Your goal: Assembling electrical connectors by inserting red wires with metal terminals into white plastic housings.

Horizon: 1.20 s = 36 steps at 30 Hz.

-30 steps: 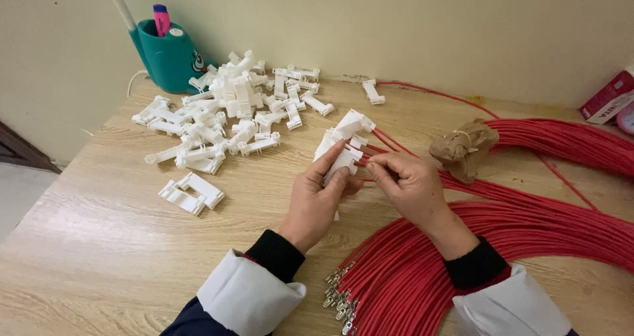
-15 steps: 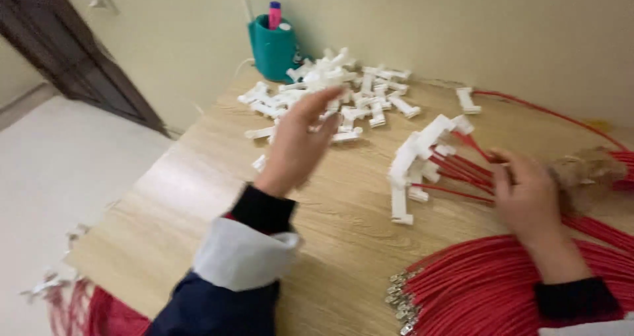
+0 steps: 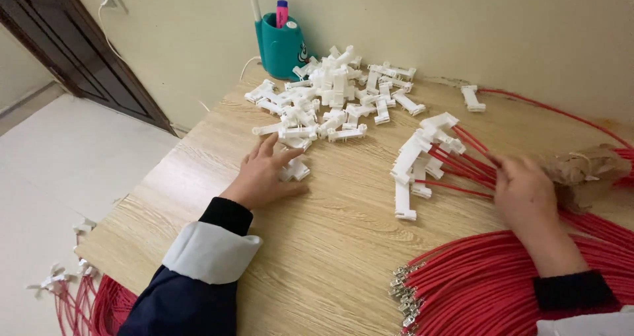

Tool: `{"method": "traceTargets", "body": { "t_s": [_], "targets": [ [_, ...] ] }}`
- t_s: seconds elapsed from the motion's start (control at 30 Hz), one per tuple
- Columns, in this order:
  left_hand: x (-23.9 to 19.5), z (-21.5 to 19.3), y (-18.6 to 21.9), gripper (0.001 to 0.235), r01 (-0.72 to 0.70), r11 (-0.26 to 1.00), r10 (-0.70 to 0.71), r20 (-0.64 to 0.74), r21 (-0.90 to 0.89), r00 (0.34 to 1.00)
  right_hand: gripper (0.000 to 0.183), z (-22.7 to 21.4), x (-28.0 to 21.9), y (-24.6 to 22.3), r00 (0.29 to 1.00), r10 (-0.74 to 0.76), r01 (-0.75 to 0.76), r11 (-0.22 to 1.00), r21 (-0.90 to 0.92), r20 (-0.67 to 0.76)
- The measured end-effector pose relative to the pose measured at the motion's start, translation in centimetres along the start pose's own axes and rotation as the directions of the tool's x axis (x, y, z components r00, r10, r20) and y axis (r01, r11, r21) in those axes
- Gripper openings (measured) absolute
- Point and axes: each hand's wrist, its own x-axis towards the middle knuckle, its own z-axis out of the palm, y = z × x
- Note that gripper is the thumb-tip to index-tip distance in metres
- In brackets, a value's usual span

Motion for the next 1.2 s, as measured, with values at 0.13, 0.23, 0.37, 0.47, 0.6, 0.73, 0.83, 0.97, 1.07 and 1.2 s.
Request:
{"method": "traceTargets", "body": {
  "t_s": [0.13, 0.23, 0.37, 0.47, 0.6, 0.73, 0.83, 0.97, 1.07, 1.2],
  "targets": [
    [-0.2, 0.4, 1.0, 0.068, -0.017, 1.000, 0.018, -0.009, 0.025, 1.000, 0.037, 0.1, 0.1, -0.4, 0.999, -0.046, 0.045, 0.998, -0.039, -0.020],
    [0.5, 2.5, 0.6, 0.058, -0.121, 0.985, 0.137, -0.126, 0.124, 0.983, 0.042, -0.9, 0.5, -1.7, 1.000, 0.010, -0.007, 0.996, -0.086, 0.029],
    [-0.6, 4.4, 2.9, 0.049, -0.176, 0.974, 0.212, -0.288, 0.146, 0.934, 0.021, -5.0, 1.3, -6.3, 0.937, -0.329, 0.336, 0.941, -0.049, 0.118],
    [-2.0, 4.5, 5.5, 0.046, -0.120, 0.978, 0.165, -0.282, 0.170, 0.945, 0.013, -7.6, 0.9, -9.6, 0.801, -0.334, 0.238, 0.939, 0.247, 0.498],
    [-2.6, 4.9, 7.3, 0.043, -0.039, 0.975, 0.092, -0.241, 0.217, 0.966, 0.024, -6.4, 0.3, -10.8, 0.542, -0.219, 0.118, 0.976, 0.184, 0.812],
    [-2.4, 5.2, 7.2, 0.044, -0.026, 0.972, 0.087, -0.251, 0.235, 0.964, 0.020, -5.4, 0.2, -11.0, 0.518, -0.193, 0.095, 0.981, 0.168, 0.833],
    [-2.3, 5.0, 7.2, 0.047, -0.035, 0.967, 0.106, -0.270, 0.254, 0.957, 0.022, -4.6, 0.0, -10.3, 0.503, -0.186, 0.091, 0.983, 0.163, 0.844],
    [-2.5, 3.6, 8.3, 0.044, -0.108, 0.957, 0.197, -0.328, 0.270, 0.924, 0.022, -4.0, 0.1, -9.6, 0.475, -0.229, 0.167, 0.972, 0.168, 0.850],
    [-2.1, 2.4, 10.6, 0.050, -0.161, 0.983, 0.181, -0.302, 0.087, 0.936, 0.023, -4.2, 0.4, -9.5, 0.520, -0.301, 0.098, 0.951, 0.294, 0.800],
    [-0.3, 2.6, 13.8, 0.051, -0.133, 0.857, 0.076, -0.133, -0.498, 0.988, 0.024, -4.9, 1.5, -7.5, 0.712, -0.183, -0.197, 0.875, 0.443, 0.678]
  ]
}}
